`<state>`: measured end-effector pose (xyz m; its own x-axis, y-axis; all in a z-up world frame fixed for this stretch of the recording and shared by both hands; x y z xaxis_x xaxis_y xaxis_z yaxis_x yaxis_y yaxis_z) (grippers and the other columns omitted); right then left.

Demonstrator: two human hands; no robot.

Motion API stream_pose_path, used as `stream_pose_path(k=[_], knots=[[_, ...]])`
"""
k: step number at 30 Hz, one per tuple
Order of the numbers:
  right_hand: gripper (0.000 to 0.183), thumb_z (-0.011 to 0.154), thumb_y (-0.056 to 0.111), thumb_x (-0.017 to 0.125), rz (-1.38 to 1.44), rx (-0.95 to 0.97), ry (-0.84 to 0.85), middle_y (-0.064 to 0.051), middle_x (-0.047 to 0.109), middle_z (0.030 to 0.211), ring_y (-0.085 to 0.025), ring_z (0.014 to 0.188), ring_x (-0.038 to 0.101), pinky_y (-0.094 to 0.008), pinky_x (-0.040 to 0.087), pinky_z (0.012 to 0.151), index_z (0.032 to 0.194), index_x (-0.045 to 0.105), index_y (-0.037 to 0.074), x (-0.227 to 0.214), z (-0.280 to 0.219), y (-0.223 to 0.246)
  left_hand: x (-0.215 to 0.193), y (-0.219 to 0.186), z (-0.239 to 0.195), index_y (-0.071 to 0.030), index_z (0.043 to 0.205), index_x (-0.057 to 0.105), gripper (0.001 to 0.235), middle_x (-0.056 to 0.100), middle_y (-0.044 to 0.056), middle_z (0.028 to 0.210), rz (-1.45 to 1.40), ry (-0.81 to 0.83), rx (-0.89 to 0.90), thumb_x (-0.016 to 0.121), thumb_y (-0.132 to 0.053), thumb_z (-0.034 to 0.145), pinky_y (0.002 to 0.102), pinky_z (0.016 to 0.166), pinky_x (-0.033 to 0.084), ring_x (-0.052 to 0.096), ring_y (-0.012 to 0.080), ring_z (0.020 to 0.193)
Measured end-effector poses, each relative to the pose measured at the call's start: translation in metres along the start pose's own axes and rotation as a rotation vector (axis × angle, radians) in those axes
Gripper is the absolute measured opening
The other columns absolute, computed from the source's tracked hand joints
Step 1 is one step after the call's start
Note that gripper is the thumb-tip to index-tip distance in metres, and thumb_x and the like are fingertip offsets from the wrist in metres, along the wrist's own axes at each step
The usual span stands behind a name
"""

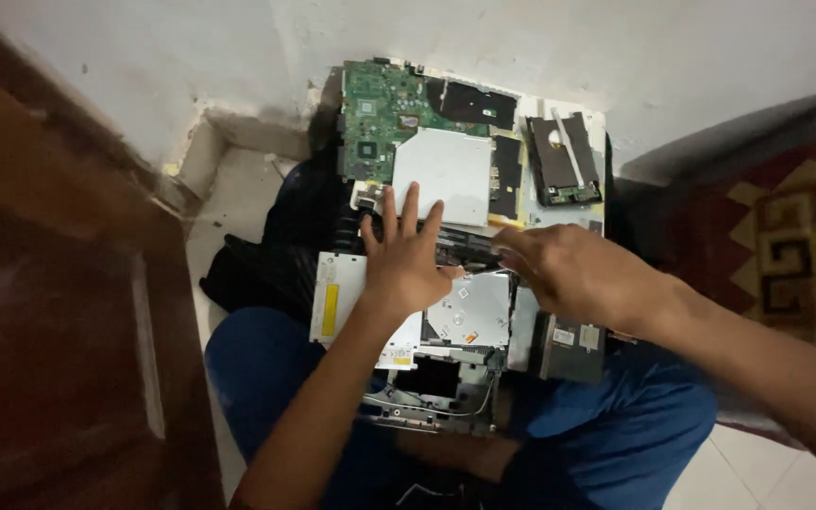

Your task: The person sits on the floor and uses a screwdriver to remove screws from a disassembled electronic device. They manipulate internal components, including a hard drive and circuit boards, while working on the device's chassis.

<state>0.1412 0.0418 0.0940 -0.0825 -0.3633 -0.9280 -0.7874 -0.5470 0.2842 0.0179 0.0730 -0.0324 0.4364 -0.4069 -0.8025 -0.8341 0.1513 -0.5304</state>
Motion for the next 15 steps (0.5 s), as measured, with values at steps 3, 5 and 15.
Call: stream_pose_path(k=[3,5,15], knots=[[0.041,0.094,0.005,0.056,-0.075,-0.129,0.013,-0.018,0.073,0.068,-0.034,0.058,0.072,-0.043,0.054,0.055,0.134,0.058,-0.005,-0.002,0.001,0.002,-0.002,-0.002,-0.002,-0.014,0.161,0.030,0.088,0.003,0.021,0.171,0.017,0.002,-0.018,0.069,-0.050,0.091,0.071,0.117,0.001,-0.007,0.0471,0.156],[0.033,0.092,0.003,0.058,-0.091,-0.166,0.015,-0.019,0.073,0.074,-0.037,0.065,0.073,-0.044,0.056,0.058,0.124,0.062,-0.005,0.000,0.001,-0.008,0.001,0.002,0.000,-0.013,0.161,0.029,0.089,0.002,0.021,0.171,0.023,-0.003,-0.011,0.069,-0.051,0.091,0.071,0.117,0.001,-0.008,0.0475,0.156],[0.013,0.091,0.015,0.067,-0.281,-0.168,0.060,-0.006,0.070,0.079,-0.024,0.071,0.072,-0.030,0.056,0.059,0.101,0.073,0.009,0.006,0.020,0.014,0.003,0.004,0.002,-0.014,0.161,0.029,0.092,0.002,0.020,0.172,-0.001,-0.017,0.000,0.071,-0.051,0.089,0.072,0.117,0.001,-0.007,0.0470,0.156]])
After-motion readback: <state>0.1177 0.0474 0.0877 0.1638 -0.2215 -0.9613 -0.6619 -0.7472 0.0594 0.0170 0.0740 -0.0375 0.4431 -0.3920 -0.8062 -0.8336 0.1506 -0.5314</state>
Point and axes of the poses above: each hand's wrist, its own z-axis towards the middle knuckle, its own x-axis out of the palm, y = z × x, the point moved 7 cm from there along z, towards the middle knuckle
